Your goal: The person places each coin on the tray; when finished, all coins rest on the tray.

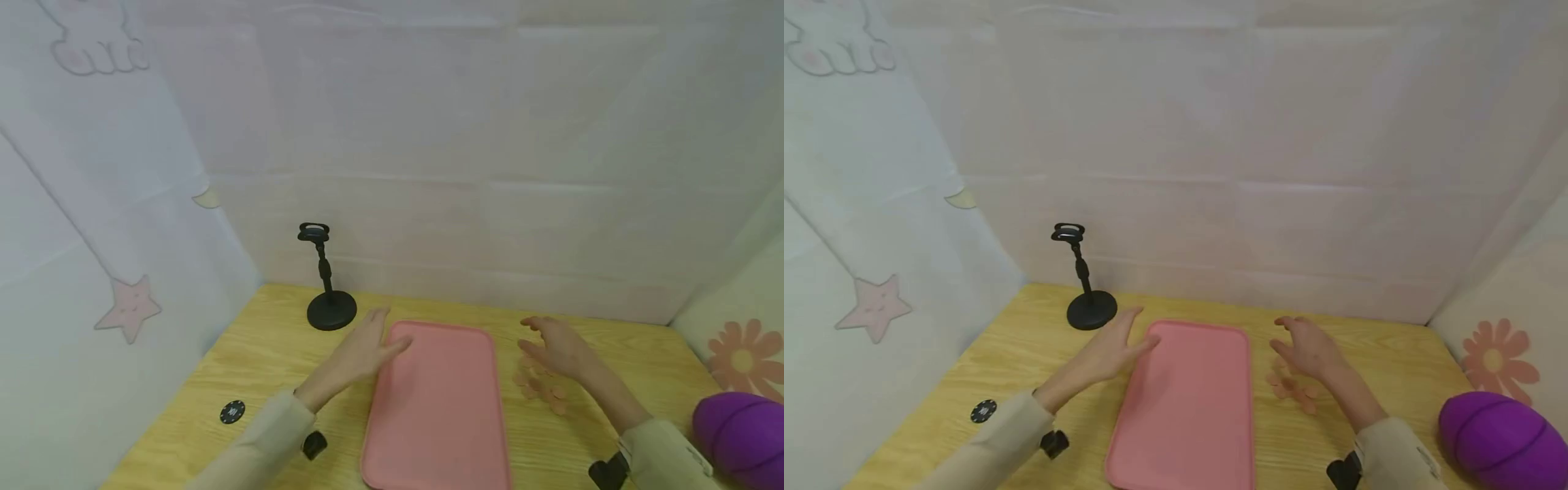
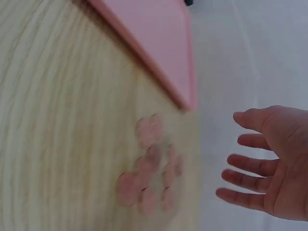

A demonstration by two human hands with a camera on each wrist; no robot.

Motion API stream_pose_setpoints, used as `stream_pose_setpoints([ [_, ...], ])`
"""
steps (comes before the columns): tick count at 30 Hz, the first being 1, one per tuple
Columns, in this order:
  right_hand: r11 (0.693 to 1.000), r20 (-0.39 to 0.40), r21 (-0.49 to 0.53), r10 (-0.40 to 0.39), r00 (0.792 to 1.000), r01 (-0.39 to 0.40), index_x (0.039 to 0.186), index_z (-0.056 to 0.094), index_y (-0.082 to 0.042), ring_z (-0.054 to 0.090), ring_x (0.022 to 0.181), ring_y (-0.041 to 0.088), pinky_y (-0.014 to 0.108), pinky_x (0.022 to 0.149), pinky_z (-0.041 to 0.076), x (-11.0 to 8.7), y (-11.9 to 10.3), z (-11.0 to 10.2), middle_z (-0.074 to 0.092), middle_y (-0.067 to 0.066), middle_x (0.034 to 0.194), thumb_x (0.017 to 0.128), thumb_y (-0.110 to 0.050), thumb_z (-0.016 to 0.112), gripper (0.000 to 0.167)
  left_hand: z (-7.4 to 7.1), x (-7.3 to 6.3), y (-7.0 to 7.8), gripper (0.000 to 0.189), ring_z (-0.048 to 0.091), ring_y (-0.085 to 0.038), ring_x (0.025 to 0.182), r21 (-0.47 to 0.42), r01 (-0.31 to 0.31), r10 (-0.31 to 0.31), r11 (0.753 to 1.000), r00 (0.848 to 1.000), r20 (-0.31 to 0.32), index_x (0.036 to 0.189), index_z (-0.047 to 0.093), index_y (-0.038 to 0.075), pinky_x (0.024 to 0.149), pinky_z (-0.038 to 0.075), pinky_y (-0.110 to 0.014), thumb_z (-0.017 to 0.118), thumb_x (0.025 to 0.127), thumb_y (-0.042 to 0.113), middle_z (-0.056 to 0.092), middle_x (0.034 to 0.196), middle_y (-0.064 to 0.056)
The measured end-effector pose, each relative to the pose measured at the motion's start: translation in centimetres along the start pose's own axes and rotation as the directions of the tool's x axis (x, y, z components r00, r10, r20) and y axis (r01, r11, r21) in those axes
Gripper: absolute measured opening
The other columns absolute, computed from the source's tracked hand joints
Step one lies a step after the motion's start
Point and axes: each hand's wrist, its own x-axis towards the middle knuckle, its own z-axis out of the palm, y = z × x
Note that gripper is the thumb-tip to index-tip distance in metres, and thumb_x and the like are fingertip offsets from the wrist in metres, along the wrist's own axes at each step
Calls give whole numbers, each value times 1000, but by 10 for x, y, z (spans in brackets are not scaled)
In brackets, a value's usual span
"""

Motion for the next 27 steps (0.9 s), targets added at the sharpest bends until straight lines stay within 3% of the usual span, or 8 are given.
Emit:
stream_pose_setpoints([
  [3,992,75,120,16,997,-25,123,59,6,63,92,36,46,73,54,4,11,15,62,27,115,95,-21,63,39,13,-38,-3,108,33,-38,138,-85,53,-52,995,999,14,150,25,-6,108,32,-53,58,82,72,31,151,-27],
  [7,987,107,152,42,993,-58,119,62,4,65,87,28,42,70,55,9,26,35,65,22,109,93,-16,65,33,29,-86,-11,123,33,-46,135,-67,53,-48,996,997,65,147,22,-15,103,36,-57,68,73,73,28,148,-36],
  [11,988,80,143,43,996,-54,111,66,3,65,84,25,41,69,54,11,36,46,65,15,99,91,-14,67,26,44,-118,-17,130,29,-50,136,-37,39,-33,999,989,147,145,18,-19,100,36,-62,68,70,74,23,148,-40],
  [17,989,59,121,81,995,-87,104,70,-3,63,81,21,39,67,53,10,45,51,62,9,94,92,-15,68,18,60,-132,-24,125,30,-46,137,63,7,-17,998,985,169,145,26,-16,99,35,-63,63,71,77,30,148,-35],
  [23,988,63,149,42,997,-51,104,70,-3,63,79,20,40,68,53,11,44,51,64,7,93,93,-16,67,17,62,-136,-21,123,27,-46,139,97,24,-41,995,983,179,145,26,-16,102,31,-64,61,73,77,27,150,-34],
  [27,984,66,176,17,998,-29,102,70,-2,65,78,20,40,68,54,13,41,52,65,8,92,92,-13,68,15,61,-137,-21,120,26,-48,139,137,-3,-22,991,983,184,143,30,-17,101,31,-64,61,74,77,27,149,-37],
])
